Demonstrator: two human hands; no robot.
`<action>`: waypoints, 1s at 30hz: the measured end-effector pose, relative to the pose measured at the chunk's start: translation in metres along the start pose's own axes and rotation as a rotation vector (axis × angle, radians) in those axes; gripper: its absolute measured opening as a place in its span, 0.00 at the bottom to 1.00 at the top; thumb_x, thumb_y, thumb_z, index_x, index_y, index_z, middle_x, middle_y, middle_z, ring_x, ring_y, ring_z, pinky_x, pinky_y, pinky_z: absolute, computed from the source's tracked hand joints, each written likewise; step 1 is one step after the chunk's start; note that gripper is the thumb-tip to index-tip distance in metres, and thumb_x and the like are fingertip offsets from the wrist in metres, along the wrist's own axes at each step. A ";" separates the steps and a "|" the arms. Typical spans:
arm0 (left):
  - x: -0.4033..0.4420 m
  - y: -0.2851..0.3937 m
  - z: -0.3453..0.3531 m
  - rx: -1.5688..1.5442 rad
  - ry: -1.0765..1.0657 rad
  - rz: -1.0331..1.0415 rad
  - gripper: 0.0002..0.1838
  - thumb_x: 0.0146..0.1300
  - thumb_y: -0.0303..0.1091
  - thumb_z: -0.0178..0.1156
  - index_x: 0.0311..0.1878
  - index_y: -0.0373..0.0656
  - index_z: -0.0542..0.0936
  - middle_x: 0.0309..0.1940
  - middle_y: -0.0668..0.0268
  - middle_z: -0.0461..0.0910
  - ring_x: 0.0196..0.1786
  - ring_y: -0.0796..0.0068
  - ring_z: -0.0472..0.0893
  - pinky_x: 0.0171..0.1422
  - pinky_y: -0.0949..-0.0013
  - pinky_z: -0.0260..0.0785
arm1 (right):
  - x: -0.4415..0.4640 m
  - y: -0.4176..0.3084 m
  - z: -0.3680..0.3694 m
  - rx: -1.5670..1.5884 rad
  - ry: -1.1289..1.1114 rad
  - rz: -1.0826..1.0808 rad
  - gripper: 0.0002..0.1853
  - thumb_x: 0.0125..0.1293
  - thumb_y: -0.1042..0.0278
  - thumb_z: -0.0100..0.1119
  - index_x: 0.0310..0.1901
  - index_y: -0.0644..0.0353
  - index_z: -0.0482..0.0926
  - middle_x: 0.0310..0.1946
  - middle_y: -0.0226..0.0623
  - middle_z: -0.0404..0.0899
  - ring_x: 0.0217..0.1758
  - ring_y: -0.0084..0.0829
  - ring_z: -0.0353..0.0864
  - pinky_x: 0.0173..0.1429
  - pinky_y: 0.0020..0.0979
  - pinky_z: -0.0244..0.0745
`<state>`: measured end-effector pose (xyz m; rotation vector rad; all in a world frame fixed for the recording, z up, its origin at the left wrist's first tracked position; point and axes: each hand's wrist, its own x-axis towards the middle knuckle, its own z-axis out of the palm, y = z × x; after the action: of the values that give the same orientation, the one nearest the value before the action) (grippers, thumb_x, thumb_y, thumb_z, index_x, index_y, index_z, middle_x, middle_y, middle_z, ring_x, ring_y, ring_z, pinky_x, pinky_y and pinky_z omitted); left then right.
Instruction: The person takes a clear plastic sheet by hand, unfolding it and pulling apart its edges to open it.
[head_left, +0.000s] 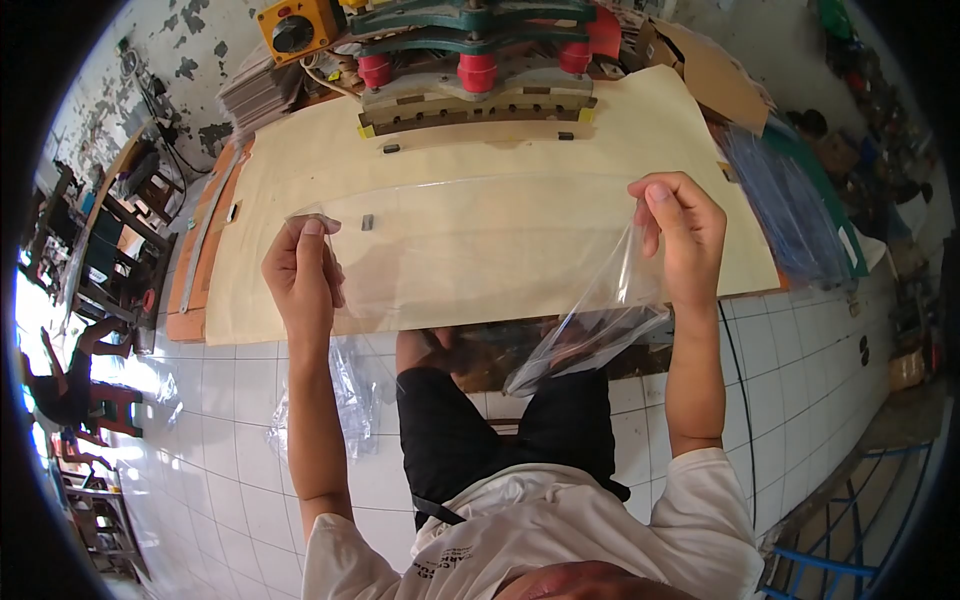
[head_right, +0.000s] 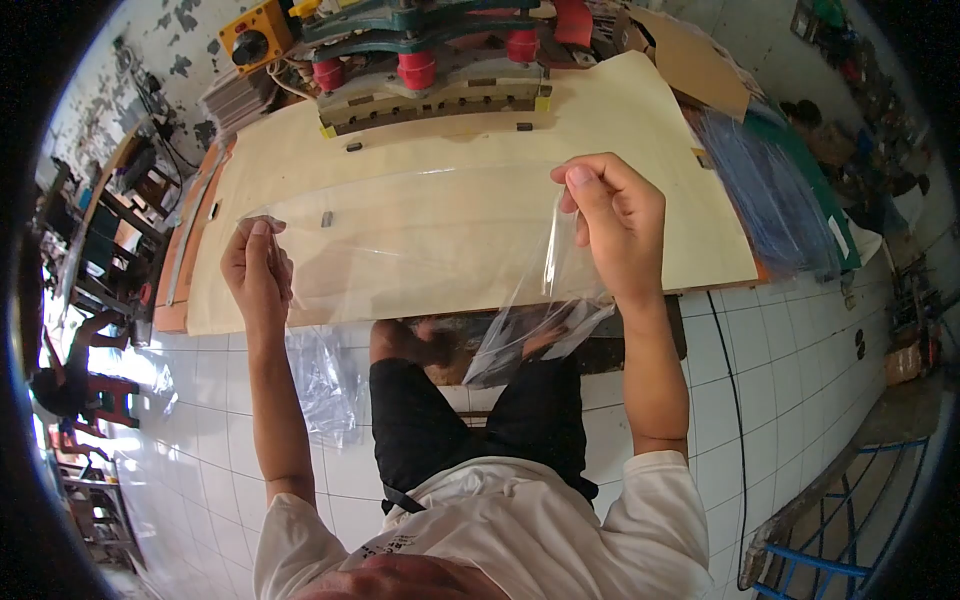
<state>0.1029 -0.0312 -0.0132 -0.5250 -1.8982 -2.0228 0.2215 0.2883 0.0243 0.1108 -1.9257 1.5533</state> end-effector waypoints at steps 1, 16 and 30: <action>0.000 0.000 0.000 0.000 0.001 0.000 0.13 0.73 0.35 0.50 0.36 0.36 0.77 0.12 0.78 0.59 0.08 0.90 0.53 0.11 0.80 0.44 | 0.001 0.001 -0.001 0.000 -0.001 -0.001 0.12 0.71 0.64 0.55 0.37 0.66 0.81 0.24 0.29 0.76 0.24 0.13 0.69 0.26 0.16 0.61; 0.002 0.012 0.006 0.004 -0.026 -0.018 0.14 0.73 0.35 0.51 0.35 0.35 0.78 0.10 0.75 0.64 0.08 0.88 0.59 0.14 0.80 0.50 | 0.009 0.005 -0.001 -0.018 0.084 -0.042 0.12 0.68 0.64 0.58 0.33 0.66 0.82 0.24 0.28 0.77 0.24 0.14 0.69 0.27 0.18 0.61; 0.003 0.022 0.011 -0.123 -0.142 -0.195 0.16 0.72 0.40 0.52 0.40 0.34 0.78 0.18 0.72 0.67 0.18 0.84 0.68 0.20 0.79 0.60 | 0.018 0.016 -0.010 -0.010 0.141 0.041 0.14 0.72 0.62 0.54 0.38 0.66 0.81 0.23 0.25 0.72 0.21 0.13 0.63 0.26 0.17 0.58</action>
<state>0.1109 -0.0221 0.0079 -0.5461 -1.9836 -2.2933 0.2044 0.3081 0.0215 -0.0418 -1.8355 1.5359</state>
